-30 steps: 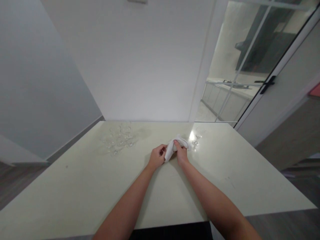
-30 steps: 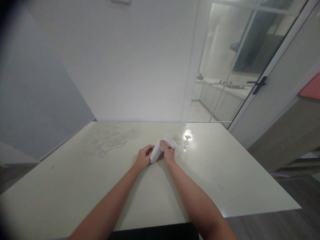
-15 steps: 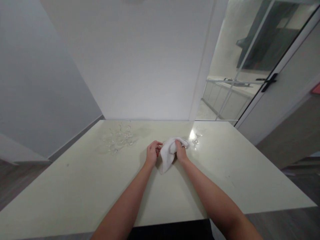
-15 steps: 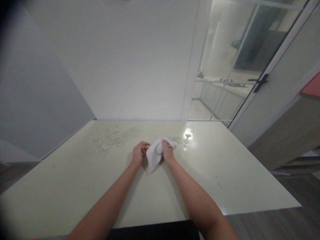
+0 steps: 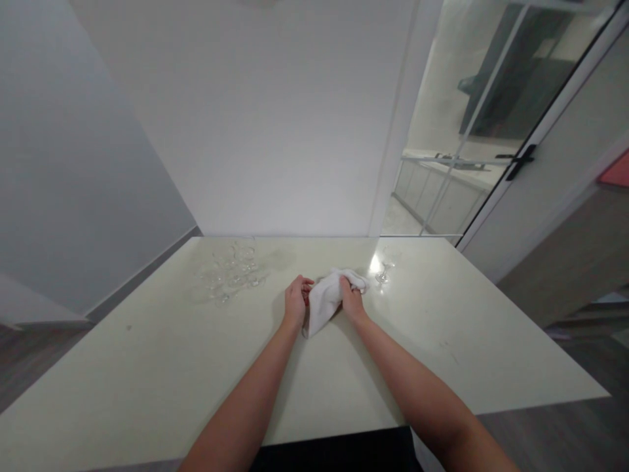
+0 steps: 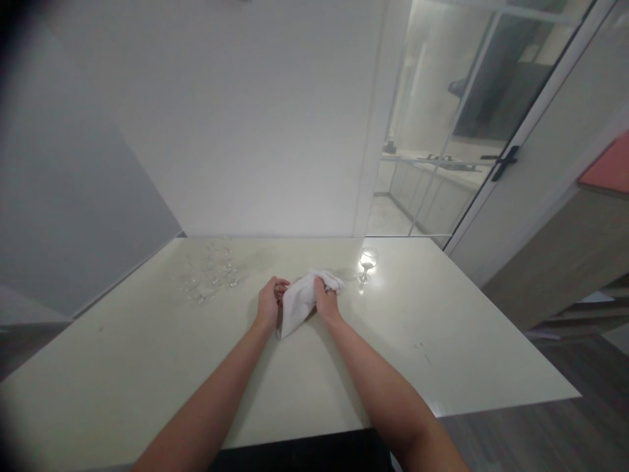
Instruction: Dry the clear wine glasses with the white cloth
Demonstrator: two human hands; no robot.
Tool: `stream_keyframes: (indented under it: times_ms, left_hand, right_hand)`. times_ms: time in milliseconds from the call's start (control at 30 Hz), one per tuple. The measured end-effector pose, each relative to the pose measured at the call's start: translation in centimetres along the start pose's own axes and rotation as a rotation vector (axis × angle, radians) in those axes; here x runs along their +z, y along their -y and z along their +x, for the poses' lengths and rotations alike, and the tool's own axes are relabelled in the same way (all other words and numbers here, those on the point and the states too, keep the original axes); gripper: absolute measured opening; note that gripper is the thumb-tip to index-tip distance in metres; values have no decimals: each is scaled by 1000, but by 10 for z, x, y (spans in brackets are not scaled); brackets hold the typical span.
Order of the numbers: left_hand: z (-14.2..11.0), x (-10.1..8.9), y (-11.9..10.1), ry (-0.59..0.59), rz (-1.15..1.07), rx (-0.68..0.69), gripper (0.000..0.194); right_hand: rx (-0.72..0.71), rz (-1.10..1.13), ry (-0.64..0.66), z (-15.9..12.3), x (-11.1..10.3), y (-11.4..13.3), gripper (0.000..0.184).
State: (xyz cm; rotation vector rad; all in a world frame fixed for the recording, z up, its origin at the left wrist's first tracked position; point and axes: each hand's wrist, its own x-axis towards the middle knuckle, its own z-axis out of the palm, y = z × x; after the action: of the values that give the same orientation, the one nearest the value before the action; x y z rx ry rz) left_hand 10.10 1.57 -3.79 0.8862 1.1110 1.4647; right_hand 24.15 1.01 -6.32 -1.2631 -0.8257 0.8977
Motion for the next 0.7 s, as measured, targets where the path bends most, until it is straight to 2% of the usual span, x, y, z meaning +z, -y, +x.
stream_keyframes:
  times_ms: [367,700]
  left_hand:
    - [0,-1,-1,0,38,5,43]
    - [2,-2,1,36,66,64,40]
  right_hand:
    - [6,-73,41,-1,0,4,57]
    - [37,-39,18,-5,0,13,48]
